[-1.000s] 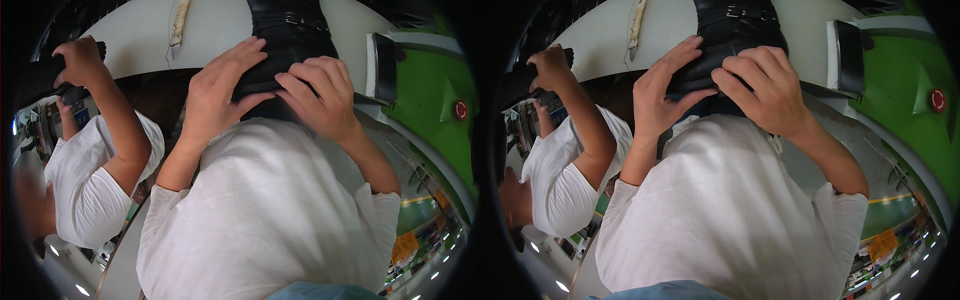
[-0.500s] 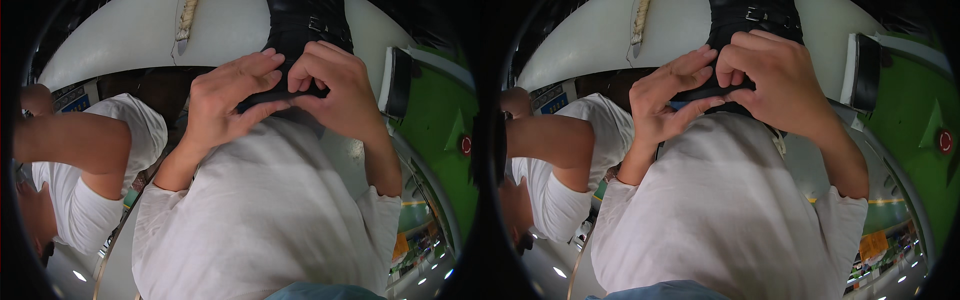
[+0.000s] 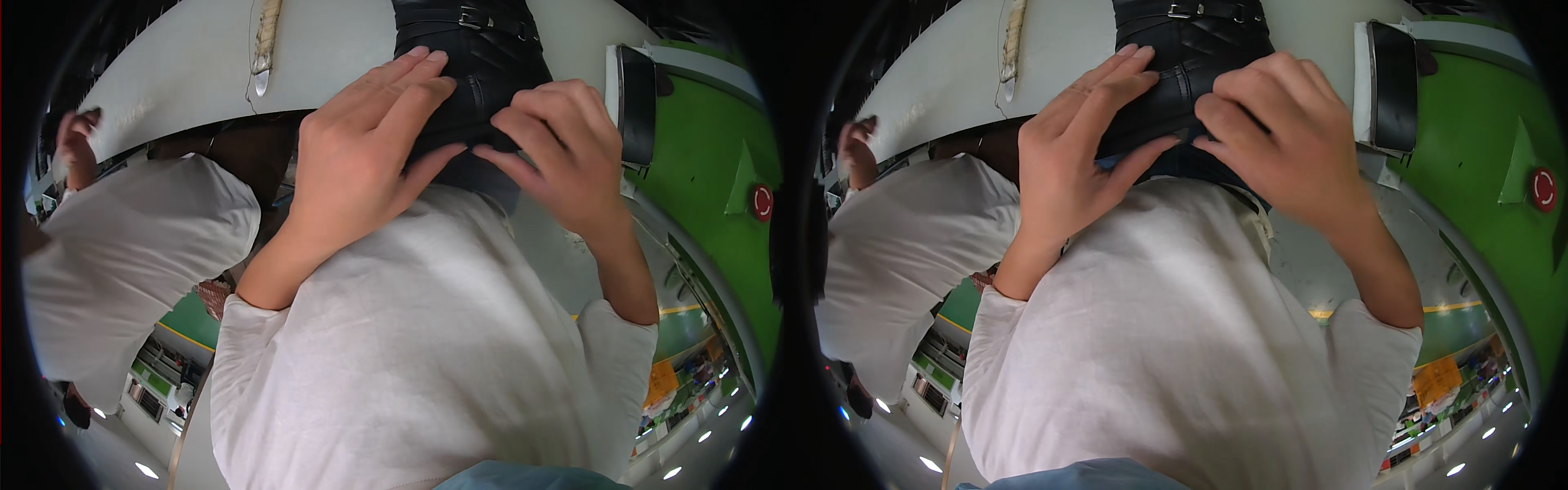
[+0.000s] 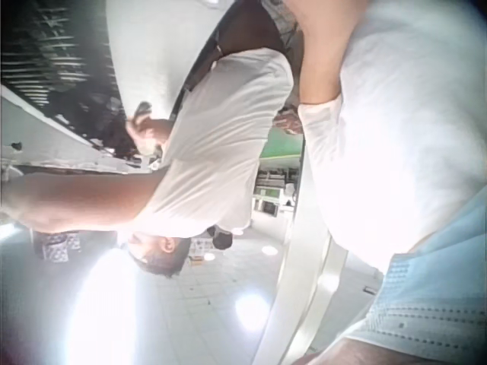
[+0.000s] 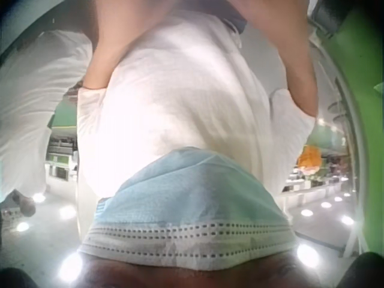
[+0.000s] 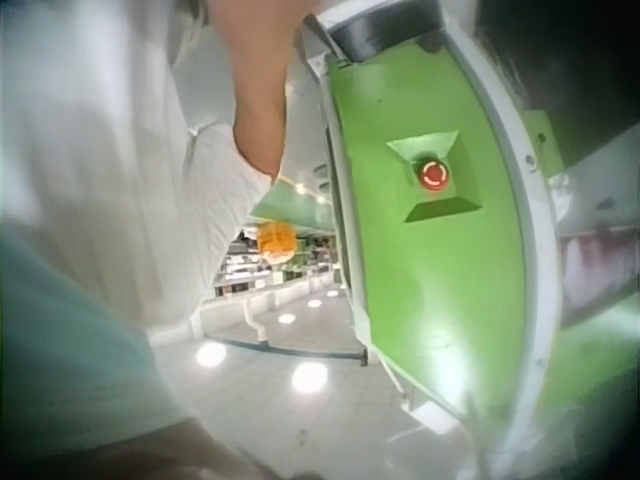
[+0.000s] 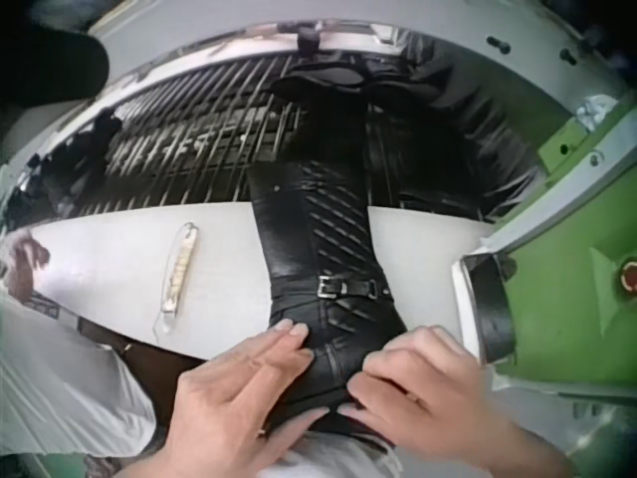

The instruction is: The person inspects black leather boots on a factory assembly line. They pick up boots from a conveyor belt, rotate them to examine the soles and uppers, and place them back on the belt.

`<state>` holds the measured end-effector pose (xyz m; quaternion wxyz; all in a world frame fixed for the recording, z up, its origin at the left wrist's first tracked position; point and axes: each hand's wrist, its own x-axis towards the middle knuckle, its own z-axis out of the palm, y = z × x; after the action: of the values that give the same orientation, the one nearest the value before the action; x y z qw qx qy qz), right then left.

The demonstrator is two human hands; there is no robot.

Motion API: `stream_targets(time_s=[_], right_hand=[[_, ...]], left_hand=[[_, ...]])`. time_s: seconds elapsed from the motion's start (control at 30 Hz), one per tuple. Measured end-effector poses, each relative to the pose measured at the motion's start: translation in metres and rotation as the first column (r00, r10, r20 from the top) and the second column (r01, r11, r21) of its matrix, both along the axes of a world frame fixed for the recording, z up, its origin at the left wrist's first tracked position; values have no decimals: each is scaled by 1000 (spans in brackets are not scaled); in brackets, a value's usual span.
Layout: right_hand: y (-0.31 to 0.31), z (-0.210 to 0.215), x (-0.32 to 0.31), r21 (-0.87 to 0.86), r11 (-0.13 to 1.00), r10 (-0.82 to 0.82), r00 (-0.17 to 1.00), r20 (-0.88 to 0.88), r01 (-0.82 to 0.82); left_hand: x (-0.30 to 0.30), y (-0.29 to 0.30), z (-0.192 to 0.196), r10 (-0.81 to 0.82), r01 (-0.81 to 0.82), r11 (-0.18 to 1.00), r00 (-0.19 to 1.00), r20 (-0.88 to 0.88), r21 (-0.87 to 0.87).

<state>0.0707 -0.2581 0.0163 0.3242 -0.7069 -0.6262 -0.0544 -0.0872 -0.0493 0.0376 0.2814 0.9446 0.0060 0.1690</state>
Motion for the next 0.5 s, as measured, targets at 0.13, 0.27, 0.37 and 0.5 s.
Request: stream_targets(time_s=[0.13,0.27,0.37,0.5], right_hand=[[4,2,0,-3,1000,-19,997,-77,19],[7,3,17,-162,983,54,972,-227,-92],[10,-5,35,-187,972,71,934,-349,-144],[21,-17,35,2,1000,17,880,-476,-18]], left_hand=[[8,-8,0,38,-37,997,999,-15,66],[10,-5,-7,37,-39,998,999,23,55],[12,-4,-7,31,-32,998,999,19,57],[11,-2,-5,6,-5,999,1000,-9,45]])
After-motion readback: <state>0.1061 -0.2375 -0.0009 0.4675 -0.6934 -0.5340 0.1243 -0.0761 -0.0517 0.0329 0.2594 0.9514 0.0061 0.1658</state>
